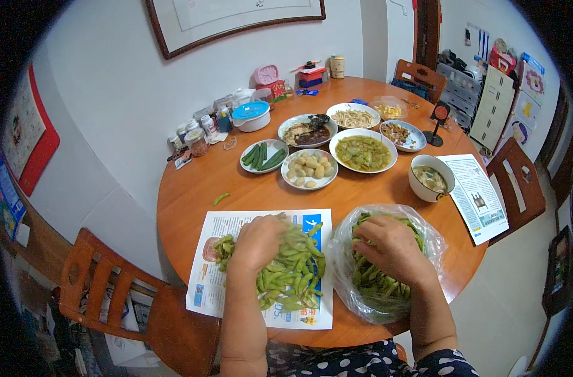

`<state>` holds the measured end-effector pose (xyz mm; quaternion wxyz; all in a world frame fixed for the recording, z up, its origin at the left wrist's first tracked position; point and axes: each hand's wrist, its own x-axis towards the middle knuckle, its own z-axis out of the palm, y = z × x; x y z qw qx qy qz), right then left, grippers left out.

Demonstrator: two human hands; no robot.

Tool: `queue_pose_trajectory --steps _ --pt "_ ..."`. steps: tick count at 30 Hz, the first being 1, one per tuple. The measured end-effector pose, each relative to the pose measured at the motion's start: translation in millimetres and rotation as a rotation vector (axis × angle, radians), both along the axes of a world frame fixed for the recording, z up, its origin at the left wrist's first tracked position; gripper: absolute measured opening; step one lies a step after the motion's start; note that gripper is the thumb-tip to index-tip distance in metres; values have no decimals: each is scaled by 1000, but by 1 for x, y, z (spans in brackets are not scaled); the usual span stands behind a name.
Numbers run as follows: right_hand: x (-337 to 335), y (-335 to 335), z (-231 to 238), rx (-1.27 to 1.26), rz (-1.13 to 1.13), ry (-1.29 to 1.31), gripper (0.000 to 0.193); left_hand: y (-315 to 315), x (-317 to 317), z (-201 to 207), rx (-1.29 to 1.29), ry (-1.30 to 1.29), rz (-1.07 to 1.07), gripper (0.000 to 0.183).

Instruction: The recorder is picking edamame from a plastic bag and placing them on a newspaper on the table.

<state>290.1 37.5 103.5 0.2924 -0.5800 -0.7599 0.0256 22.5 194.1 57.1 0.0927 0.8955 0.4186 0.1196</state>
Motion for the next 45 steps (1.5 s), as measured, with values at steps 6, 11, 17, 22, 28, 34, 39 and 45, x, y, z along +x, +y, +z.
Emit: queue_pose_trajectory --steps 6,11,17,22,28,34,39,45 --pt "-3 0 2 19 18 10 17 -2 -1 3 -19 -59 -26 21" --pt "-2 1 -1 31 59 11 20 -5 5 11 24 -12 55 16" --pt "-5 1 -2 24 75 18 20 -5 4 9 101 -192 137 13" --pt "-7 2 -3 41 66 19 24 -5 7 13 -71 -553 151 14" --pt "-17 7 -9 178 89 80 24 -28 26 28 -512 -870 -233 13" --pt "-14 8 -15 80 147 65 18 -36 39 27 -410 -758 -469 16" --pt "-8 3 -7 95 96 64 11 -37 39 32 -412 -666 -405 18" --pt "18 -1 5 65 -73 -11 11 -11 6 17 43 -225 4 21"
